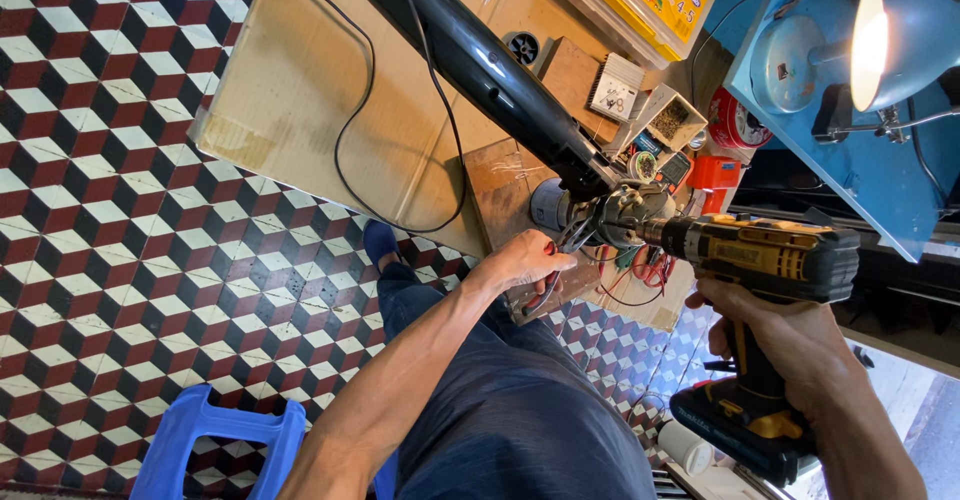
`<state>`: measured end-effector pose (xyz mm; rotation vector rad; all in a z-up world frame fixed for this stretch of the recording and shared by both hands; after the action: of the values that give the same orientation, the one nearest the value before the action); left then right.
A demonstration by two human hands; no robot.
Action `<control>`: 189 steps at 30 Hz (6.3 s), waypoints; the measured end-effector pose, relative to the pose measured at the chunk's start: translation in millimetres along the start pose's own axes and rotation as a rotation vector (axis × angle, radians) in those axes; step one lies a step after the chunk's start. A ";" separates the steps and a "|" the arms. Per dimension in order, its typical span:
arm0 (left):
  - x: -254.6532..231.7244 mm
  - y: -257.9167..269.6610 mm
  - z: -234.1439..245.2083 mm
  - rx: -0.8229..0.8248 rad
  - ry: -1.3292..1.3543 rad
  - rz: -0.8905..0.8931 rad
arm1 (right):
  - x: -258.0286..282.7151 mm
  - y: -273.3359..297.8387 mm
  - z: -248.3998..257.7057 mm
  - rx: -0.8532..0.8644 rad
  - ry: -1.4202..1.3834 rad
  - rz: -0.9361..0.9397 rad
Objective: The person repairs an electric fan motor by stripping wires, twisting them together, and testing connections with a multimeter. They then use a cordless drill to tighten screws on the motor housing.
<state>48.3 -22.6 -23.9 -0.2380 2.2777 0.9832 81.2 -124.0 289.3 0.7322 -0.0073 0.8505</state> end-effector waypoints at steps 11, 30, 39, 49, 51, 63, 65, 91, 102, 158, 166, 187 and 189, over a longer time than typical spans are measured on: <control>-10.3 -0.3 23.3 0.080 0.009 0.079 | 1.8 0.2 -2.8 0.010 -0.063 -0.006; -28.6 -36.0 48.8 0.324 -0.264 0.075 | -3.2 -2.7 3.5 0.020 0.044 -0.051; -47.2 4.2 43.3 0.423 -0.093 0.367 | 5.1 0.5 10.7 0.123 -0.074 0.097; -48.7 -3.9 49.1 0.624 0.031 0.430 | -10.9 -4.1 15.9 0.134 -0.045 -0.093; -47.5 -9.7 49.7 0.679 0.080 0.453 | -12.2 -3.3 9.0 0.167 0.056 -0.191; -61.5 -2.1 40.0 0.600 -0.181 0.411 | 16.4 2.4 -5.4 0.051 -0.072 -0.202; -63.8 -2.8 43.3 0.563 -0.211 0.413 | 21.8 3.7 -6.6 0.055 -0.043 -0.197; -62.9 -5.3 52.8 0.504 -0.272 0.426 | 25.2 9.4 -13.9 -0.039 -0.118 -0.292; -59.3 -6.7 52.9 0.506 -0.265 0.443 | 28.7 11.5 -15.7 -0.089 -0.188 -0.233; -58.9 -7.8 54.2 0.460 -0.236 0.440 | 17.0 10.3 -15.3 -0.065 -0.262 -0.240; -56.0 -10.3 52.9 0.456 -0.236 0.463 | 23.6 10.0 -13.4 -0.036 -0.203 -0.237; -93.2 51.3 62.8 0.532 -0.234 0.402 | 8.7 62.4 -7.8 -0.304 -0.496 -0.355; -118.3 63.5 66.1 0.524 -0.223 0.381 | -9.7 77.8 -17.3 -0.365 -0.592 -0.431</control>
<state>147.5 59.0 52.7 0.5173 2.3170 0.5163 16.6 -86.7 319.0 0.5855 -0.5042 0.1887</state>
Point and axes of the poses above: each hand's wrist, its own y-axis away from the middle knuckle, its own z-axis out of the back of the hand, x = y × z, the point moved 5 cm from there along -y, towards the middle knuckle, and after that the axes turned 9 degrees about z, right-handed, at the moved point
